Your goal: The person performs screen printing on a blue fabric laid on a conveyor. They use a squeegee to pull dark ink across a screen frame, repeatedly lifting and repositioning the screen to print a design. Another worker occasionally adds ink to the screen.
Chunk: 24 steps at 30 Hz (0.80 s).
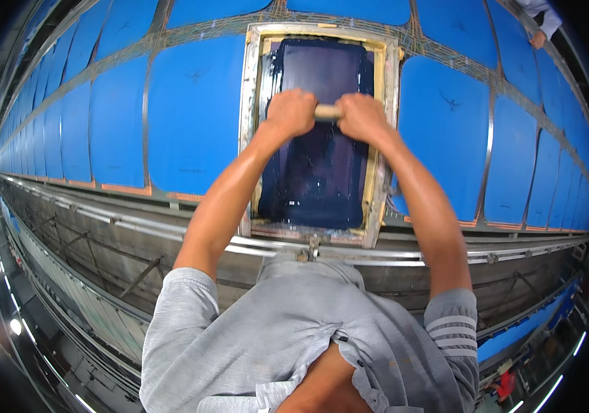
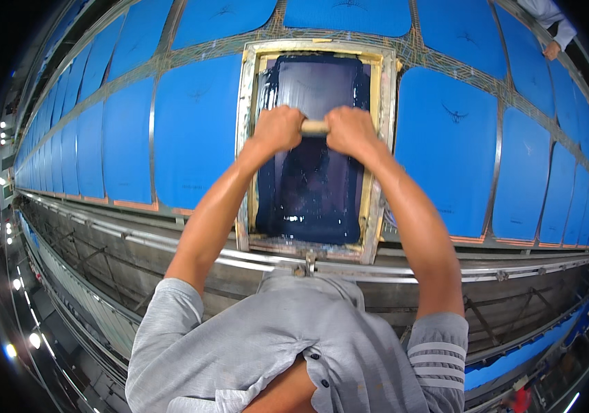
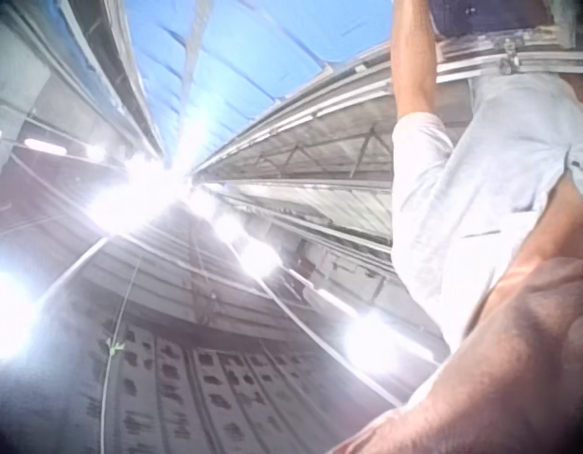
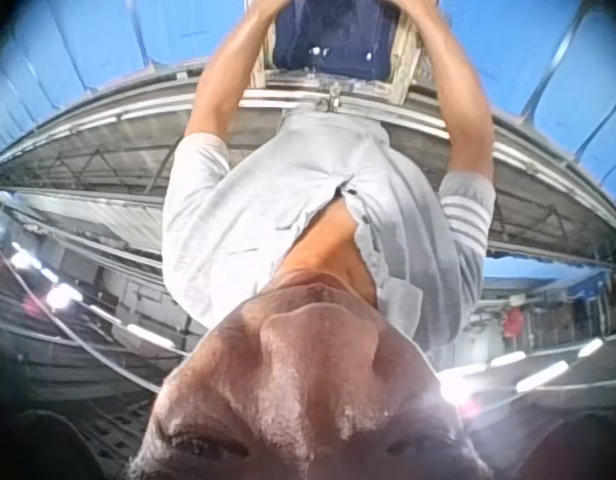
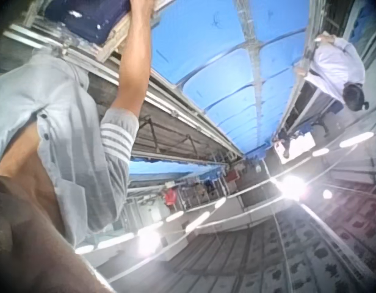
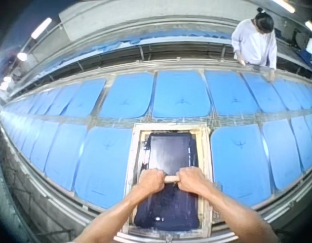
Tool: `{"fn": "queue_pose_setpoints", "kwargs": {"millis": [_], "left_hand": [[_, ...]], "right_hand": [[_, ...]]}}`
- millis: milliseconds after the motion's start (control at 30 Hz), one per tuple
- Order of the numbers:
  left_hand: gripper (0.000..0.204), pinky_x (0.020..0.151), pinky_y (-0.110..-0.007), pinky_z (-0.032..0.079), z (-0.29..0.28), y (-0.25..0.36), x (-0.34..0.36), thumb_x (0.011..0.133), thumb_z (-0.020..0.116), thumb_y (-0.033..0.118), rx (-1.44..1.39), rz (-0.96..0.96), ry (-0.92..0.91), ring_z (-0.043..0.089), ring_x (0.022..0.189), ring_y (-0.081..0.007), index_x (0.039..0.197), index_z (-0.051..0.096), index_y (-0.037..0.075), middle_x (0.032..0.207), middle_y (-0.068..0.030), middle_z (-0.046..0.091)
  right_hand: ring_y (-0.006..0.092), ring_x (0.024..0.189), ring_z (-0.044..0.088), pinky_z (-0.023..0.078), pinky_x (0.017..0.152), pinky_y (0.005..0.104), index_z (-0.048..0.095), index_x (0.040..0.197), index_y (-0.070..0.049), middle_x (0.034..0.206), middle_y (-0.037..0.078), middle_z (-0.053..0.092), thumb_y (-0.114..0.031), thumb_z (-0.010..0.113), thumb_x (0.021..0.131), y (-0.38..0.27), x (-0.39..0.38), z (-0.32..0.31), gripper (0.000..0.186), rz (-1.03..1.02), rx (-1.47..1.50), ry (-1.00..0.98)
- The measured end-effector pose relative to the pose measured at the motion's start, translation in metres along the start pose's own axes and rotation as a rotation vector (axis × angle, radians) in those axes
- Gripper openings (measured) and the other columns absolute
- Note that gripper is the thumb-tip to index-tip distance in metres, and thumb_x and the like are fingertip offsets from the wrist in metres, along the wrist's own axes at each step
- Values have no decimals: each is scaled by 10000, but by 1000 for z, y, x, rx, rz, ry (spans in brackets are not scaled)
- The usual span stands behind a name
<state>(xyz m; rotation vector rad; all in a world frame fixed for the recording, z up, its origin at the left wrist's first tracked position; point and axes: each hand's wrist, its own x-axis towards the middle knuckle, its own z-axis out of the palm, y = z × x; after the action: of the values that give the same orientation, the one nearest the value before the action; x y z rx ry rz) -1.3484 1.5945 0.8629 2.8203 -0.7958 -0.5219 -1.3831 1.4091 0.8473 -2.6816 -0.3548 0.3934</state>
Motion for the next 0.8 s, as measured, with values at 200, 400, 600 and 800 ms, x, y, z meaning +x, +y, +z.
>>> {"fn": "queue_pose_setpoints", "kwargs": {"millis": [200, 400, 600, 800], "left_hand": [[214, 801, -467, 562, -47, -37, 140, 769, 608, 116, 82, -31, 2, 704, 881, -365, 924, 752, 84, 907, -196, 719], [224, 764, -465, 558, -50, -53, 169, 755, 609, 105, 66, 29, 62, 706, 836, -351, 922, 758, 90, 851, -172, 724], [235, 675, -443, 561, -18, -30, 73, 724, 627, 74, 70, 11, 0, 704, 749, -348, 896, 774, 137, 785, -162, 713], [136, 622, -463, 541, 33, 16, -79, 676, 663, 53, -114, -5, -30, 699, 725, -344, 790, 729, 84, 773, -157, 702]], "right_hand": [[383, 884, 698, 553, 782, 480, 748, 910, -91, 878, 192, 721, -114, 622, 708, 60, 125, -55, 239, 64, -50, -15], [390, 848, 693, 545, 748, 492, 732, 894, -65, 877, 197, 718, -103, 618, 681, 79, 159, -57, 244, 23, -52, -5], [365, 792, 689, 544, 727, 490, 725, 834, -85, 823, 156, 704, -82, 599, 729, 39, 73, -7, 164, -61, -48, 57], [300, 886, 665, 471, 953, 496, 713, 840, -43, 858, 113, 659, -57, 626, 736, -28, -64, 45, 137, -151, -3, 0]]}}
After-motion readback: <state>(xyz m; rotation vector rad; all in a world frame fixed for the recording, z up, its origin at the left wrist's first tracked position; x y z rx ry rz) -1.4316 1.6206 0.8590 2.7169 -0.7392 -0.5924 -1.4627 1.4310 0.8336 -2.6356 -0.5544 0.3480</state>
